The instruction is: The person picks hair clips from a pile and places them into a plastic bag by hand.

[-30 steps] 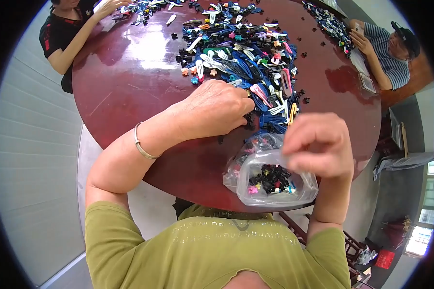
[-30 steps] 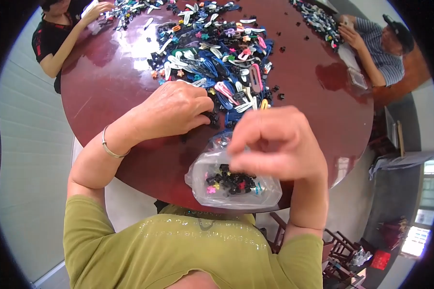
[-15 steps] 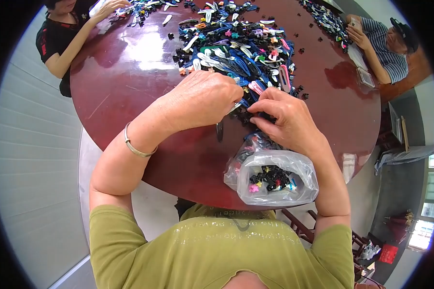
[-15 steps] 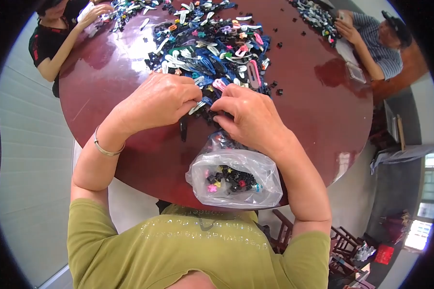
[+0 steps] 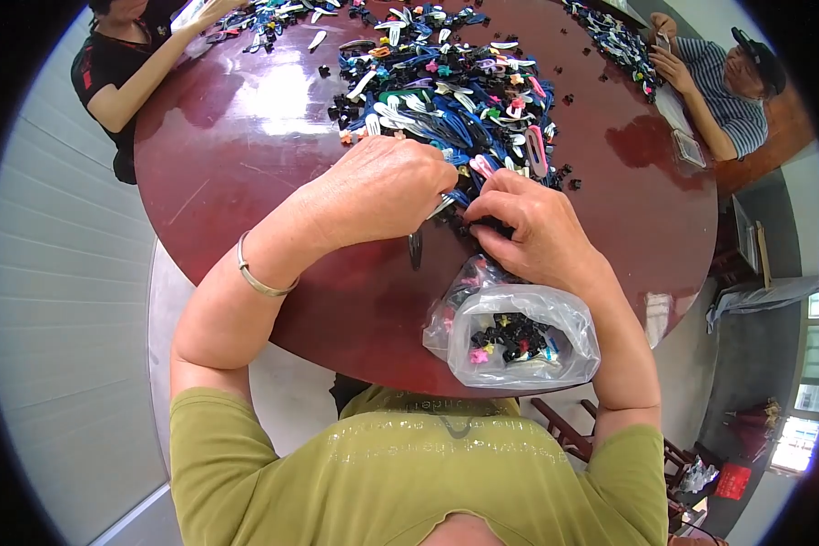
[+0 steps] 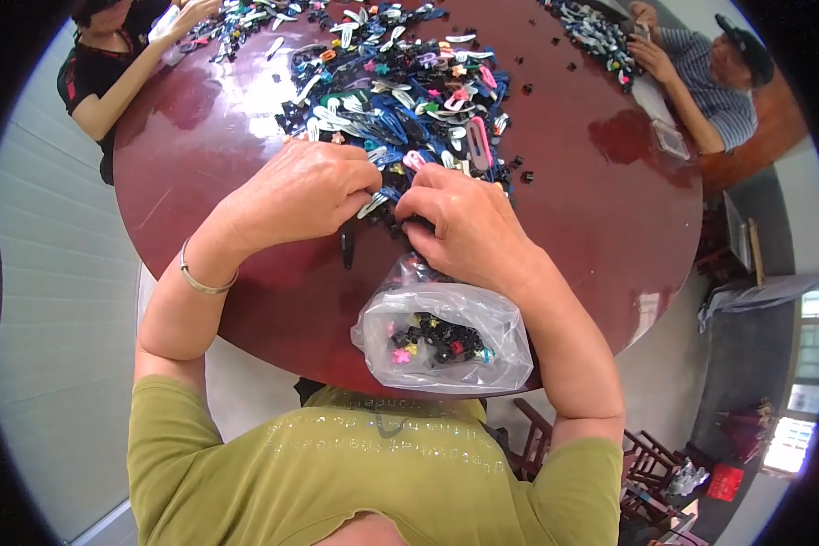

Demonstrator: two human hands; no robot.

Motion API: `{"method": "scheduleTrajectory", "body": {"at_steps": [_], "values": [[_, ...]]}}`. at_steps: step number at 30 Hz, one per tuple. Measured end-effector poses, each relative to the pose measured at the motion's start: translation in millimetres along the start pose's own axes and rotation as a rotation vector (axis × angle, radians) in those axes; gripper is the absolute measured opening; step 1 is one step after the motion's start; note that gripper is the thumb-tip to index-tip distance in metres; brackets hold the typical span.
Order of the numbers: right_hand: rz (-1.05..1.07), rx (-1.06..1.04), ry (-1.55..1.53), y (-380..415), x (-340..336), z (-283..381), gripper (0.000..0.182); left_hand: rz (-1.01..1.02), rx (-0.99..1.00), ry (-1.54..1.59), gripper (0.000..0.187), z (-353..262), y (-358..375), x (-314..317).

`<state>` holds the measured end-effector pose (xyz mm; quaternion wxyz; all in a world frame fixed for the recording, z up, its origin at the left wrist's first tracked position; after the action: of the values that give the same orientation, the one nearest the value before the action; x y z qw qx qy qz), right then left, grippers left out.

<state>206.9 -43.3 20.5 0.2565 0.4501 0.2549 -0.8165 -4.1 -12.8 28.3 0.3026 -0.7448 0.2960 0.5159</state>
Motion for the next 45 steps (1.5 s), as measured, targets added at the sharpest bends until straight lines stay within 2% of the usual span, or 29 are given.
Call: {"method": "scheduleTrajectory", "body": {"at_steps": [4, 7, 10, 12, 14, 16, 19, 20, 22, 25, 28, 31, 34, 36, 38, 40, 42, 44, 45], "values": [[-0.13, -0.067, -0.1, -1, 0, -4, 0.011, -0.021, 0.017, 0.005, 0.009, 1, 0, 1], [-0.158, 0.039, -0.373, 2, -17, 2, 0.013, -0.029, 0.005, -0.006, 0.009, 0, 0, -2], [-0.156, 0.0, -0.737, 17, -39, 8, 0.016, 0.005, -0.059, -0.066, 0.009, -2, 2, -10], [-0.069, -0.15, -0.929, 28, -55, 13, 0.02, 0.035, -0.122, -0.108, 0.011, -5, 4, -17], [0.065, -0.199, -0.889, 31, -67, 23, 0.02, 0.092, -0.142, -0.105, 0.012, -3, 5, -20], [0.105, -0.101, -0.734, 30, -67, 28, 0.019, 0.12, -0.152, -0.084, 0.014, -2, 4, -20], [-0.155, 0.005, -0.484, 17, -38, 16, 0.012, 0.104, -0.142, -0.057, 0.015, -3, 3, -15], [-0.134, 0.056, -0.442, 13, -30, 13, 0.013, 0.086, -0.131, -0.072, 0.016, -4, 2, -12], [-0.074, -0.073, -0.253, 5, -11, 2, 0.012, 0.051, -0.12, -0.09, 0.016, -6, 1, -6], [0.031, -0.022, 0.021, 4, -7, 10, 0.016, 0.022, -0.118, -0.094, 0.017, -8, 0, 2], [0.051, 0.009, 0.126, 2, -3, 8, 0.019, 0.015, -0.102, -0.079, 0.017, -9, -2, 2], [0.028, 0.024, 0.1, 1, -3, 7, 0.017, -0.041, -0.089, -0.051, 0.016, -7, -1, -3], [-0.062, 0.051, -0.153, 2, -10, 6, 0.013, -0.132, -0.099, -0.054, 0.015, 1, 1, -9], [-0.077, 0.102, -0.421, 6, -24, 7, 0.014, -0.176, -0.142, -0.098, 0.015, 9, 2, -14], [-0.098, 0.135, -0.674, 16, -37, 6, 0.017, -0.138, -0.189, -0.104, 0.015, 13, 2, -17], [-0.102, -0.021, -0.895, 24, -53, 19, 0.02, -0.08, -0.21, -0.095, 0.015, 18, 1, -16], [0.05, -0.199, -0.914, 31, -65, 20, 0.02, -0.045, -0.189, -0.068, 0.015, 19, 1, -11], [0.153, -0.147, -0.906, 34, -70, 28, 0.02, -0.024, -0.168, -0.048, 0.015, 17, -1, -9], [0.133, -0.129, -0.829, 32, -69, 26, 0.02, -0.02, -0.159, -0.041, 0.014, 15, -1, -8]]}}
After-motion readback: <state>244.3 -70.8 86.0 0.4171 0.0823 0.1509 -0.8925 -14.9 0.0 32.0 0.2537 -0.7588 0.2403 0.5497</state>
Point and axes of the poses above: each hand's wrist, its own y-axis away from the middle knuckle, its own x-axis out of the palm, z = x × y, the point moved 1 cm from there along -y, towards the middle knuckle, and after that the axes turned 6 degrees about z, right-handed, at the moved point
